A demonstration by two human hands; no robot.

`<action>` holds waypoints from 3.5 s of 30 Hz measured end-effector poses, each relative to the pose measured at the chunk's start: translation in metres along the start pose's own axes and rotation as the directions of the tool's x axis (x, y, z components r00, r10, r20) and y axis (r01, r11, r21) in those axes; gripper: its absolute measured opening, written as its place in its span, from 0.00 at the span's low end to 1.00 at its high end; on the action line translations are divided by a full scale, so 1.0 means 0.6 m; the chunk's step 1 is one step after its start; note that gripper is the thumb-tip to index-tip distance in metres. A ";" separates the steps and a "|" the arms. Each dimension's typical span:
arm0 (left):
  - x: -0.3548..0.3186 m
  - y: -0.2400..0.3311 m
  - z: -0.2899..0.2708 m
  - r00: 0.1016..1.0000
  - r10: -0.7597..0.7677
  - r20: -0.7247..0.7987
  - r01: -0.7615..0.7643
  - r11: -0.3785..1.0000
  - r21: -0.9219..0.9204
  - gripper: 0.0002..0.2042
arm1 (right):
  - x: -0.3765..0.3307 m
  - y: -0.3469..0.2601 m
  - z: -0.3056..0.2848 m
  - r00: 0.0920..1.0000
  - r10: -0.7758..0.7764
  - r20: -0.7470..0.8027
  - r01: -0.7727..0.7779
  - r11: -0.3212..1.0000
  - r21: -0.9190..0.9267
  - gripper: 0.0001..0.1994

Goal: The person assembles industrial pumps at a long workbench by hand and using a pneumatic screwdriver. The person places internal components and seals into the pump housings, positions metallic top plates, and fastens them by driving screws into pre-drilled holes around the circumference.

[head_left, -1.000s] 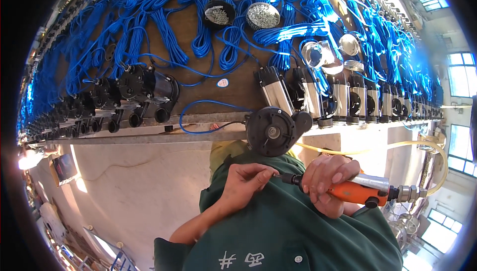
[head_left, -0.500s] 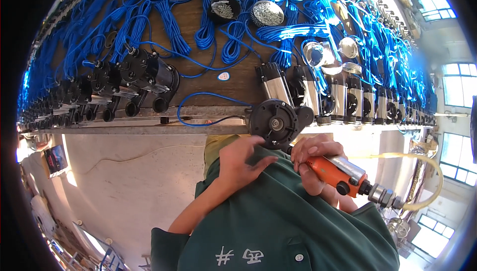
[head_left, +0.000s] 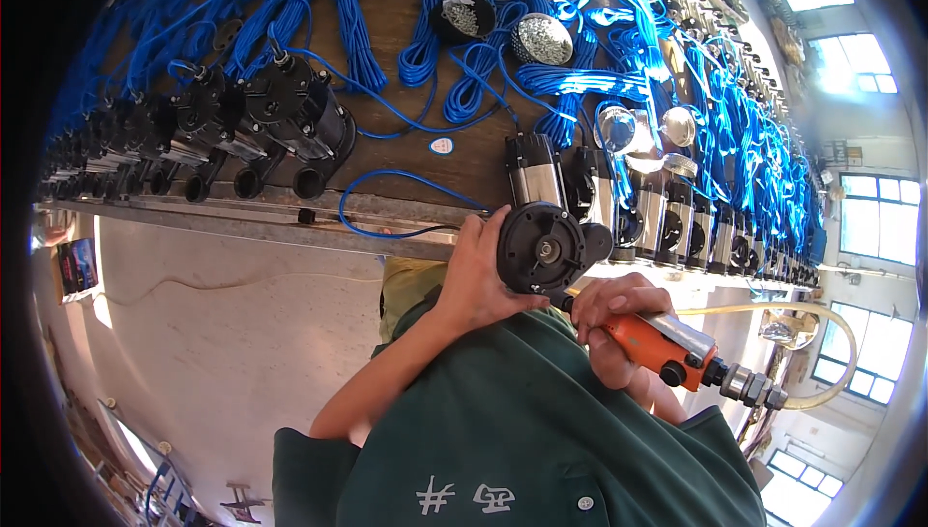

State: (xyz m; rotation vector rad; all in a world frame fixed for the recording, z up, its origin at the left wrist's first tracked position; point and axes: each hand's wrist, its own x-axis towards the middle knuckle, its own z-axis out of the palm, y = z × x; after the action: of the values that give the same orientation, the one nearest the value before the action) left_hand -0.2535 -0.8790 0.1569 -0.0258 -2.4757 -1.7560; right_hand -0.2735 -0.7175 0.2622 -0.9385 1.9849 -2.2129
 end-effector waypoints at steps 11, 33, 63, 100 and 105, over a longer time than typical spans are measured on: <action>-0.001 -0.008 0.002 1.000 -0.024 0.016 0.025 0.993 -0.113 0.51 | -0.008 0.025 0.010 0.970 -0.228 0.090 0.237 0.965 -0.109 0.14; -0.028 -0.021 0.010 0.988 -0.145 -0.058 0.121 0.946 -0.300 0.31 | 0.009 0.014 0.018 0.998 -0.012 -0.060 0.001 0.985 -0.171 0.15; -0.113 -0.076 0.141 0.690 -0.288 -0.664 -0.115 0.862 -0.494 0.21 | 0.015 0.044 0.049 0.932 0.053 0.359 -0.017 0.995 -0.101 0.17; 0.117 0.050 -0.018 0.920 -0.373 0.124 0.357 0.664 -0.657 0.07 | 0.090 0.076 -0.070 0.938 0.068 -0.339 -0.044 0.996 0.078 0.19; 0.167 0.081 -0.016 0.957 -0.208 0.202 0.290 0.688 -0.665 0.11 | 0.090 0.081 -0.082 0.954 0.194 -0.228 -0.172 0.978 0.114 0.19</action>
State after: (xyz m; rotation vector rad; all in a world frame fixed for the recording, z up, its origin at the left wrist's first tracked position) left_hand -0.3484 -0.8767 0.2156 0.1700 -1.7751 -2.7737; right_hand -0.3574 -0.7041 0.2395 -0.4749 1.9444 -2.3808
